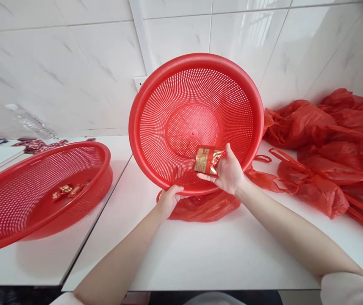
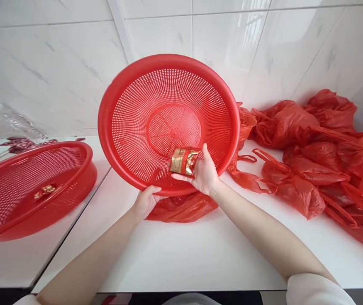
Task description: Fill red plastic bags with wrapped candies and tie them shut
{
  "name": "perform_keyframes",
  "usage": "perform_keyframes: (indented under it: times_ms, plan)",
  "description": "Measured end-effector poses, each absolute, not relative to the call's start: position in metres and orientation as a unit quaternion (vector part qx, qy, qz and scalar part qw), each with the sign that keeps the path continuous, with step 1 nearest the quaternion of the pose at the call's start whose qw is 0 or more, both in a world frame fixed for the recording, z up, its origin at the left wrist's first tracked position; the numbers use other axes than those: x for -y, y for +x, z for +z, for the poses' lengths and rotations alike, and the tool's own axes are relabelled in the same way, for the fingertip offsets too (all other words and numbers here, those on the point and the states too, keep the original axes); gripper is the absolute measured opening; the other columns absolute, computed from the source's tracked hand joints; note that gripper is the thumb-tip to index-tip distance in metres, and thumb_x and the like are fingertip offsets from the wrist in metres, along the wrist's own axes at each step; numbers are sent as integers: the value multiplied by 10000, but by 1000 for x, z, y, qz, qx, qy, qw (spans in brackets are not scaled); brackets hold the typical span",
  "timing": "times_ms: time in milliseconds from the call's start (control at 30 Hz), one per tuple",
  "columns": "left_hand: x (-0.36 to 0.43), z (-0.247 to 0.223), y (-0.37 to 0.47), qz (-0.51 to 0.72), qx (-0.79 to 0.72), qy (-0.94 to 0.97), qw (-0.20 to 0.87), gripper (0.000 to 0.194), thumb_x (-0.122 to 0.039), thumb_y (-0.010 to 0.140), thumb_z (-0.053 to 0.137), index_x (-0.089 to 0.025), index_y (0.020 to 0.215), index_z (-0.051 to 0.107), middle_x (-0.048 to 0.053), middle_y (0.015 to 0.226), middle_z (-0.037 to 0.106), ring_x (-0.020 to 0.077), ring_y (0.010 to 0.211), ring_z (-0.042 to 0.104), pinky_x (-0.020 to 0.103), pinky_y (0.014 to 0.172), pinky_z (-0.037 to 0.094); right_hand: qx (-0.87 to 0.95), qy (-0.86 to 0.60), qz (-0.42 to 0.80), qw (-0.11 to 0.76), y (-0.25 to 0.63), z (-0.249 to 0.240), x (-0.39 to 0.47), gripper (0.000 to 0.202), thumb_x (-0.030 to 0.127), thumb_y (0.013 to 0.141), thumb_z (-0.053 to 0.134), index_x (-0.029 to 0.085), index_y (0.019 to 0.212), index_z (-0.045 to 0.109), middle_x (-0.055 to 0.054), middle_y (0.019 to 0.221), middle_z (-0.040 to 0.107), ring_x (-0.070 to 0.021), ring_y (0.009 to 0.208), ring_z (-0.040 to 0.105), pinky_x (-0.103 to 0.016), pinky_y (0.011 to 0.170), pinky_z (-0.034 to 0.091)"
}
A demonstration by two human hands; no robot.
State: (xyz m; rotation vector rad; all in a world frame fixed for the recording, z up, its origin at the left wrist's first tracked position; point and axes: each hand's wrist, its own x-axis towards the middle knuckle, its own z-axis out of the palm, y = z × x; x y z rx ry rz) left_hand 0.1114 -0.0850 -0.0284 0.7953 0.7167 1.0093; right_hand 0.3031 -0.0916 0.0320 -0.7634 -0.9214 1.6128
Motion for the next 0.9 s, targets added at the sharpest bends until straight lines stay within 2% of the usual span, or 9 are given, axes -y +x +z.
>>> perform_keyframes:
  times_ms: [100, 167, 300, 433, 600, 767, 833, 900]
  plan:
    - [85, -28, 112, 459, -335, 358, 741, 337, -148, 618, 614, -115, 946, 684, 91, 900, 744, 338, 1088, 626, 500, 935, 505, 389, -310, 656, 567, 301, 32, 93, 475, 514, 857, 301, 207, 1136, 533, -112, 1153, 656, -253, 1090, 609, -458, 860, 549]
    - [84, -28, 112, 456, -337, 359, 741, 307, -150, 617, 612, -107, 912, 684, 99, 889, 743, 341, 1083, 628, 508, 938, 502, 383, -308, 634, 596, 300, 31, 93, 395, 387, 794, 354, 202, 1085, 547, -99, 1180, 642, -255, 1108, 598, -469, 873, 545]
    - [83, -30, 111, 454, -342, 352, 744, 234, -147, 619, 603, -101, 833, 684, 100, 821, 741, 347, 1072, 632, 520, 944, 498, 387, -321, 573, 647, 303, 33, 89, 280, 310, 708, 416, 219, 916, 579, -80, 1145, 644, -256, 1133, 586, -436, 906, 538]
    - [82, -33, 111, 449, -339, 351, 749, 226, -158, 622, 606, -102, 824, 690, 100, 816, 742, 345, 1076, 630, 511, 938, 504, 394, -315, 578, 641, 303, 36, 89, 235, 231, 685, 605, 213, 920, 611, -48, 1073, 675, -207, 1051, 626, -327, 953, 511]
    - [79, -36, 110, 457, -350, 347, 740, 247, -164, 621, 615, -120, 851, 695, 88, 877, 747, 328, 1081, 629, 492, 933, 511, 402, -307, 606, 614, 296, 32, 92, 296, 313, 706, 734, 211, 965, 633, -40, 1030, 699, -175, 901, 664, -286, 820, 571]
    - [79, -37, 110, 452, -336, 345, 751, 272, -160, 643, 604, -127, 897, 698, 89, 947, 743, 321, 1097, 622, 484, 950, 502, 363, -320, 649, 587, 295, 28, 94, 294, 439, 843, 623, 277, 1088, 617, 8, 1017, 697, -95, 712, 663, -175, 527, 569]
    - [79, -37, 109, 447, -333, 344, 756, 281, -158, 650, 599, -121, 911, 697, 95, 968, 740, 320, 1104, 619, 482, 957, 498, 329, -327, 663, 587, 295, 29, 94, 257, 404, 846, 633, 248, 1049, 646, 10, 988, 705, -80, 701, 660, -142, 521, 565]
    - [80, -37, 109, 444, -331, 348, 757, 287, -156, 660, 593, -113, 923, 696, 101, 983, 738, 321, 1105, 618, 485, 961, 495, 291, -335, 665, 601, 295, 30, 94, 187, 331, 812, 684, 208, 953, 675, 12, 925, 716, -75, 730, 666, -116, 588, 574]
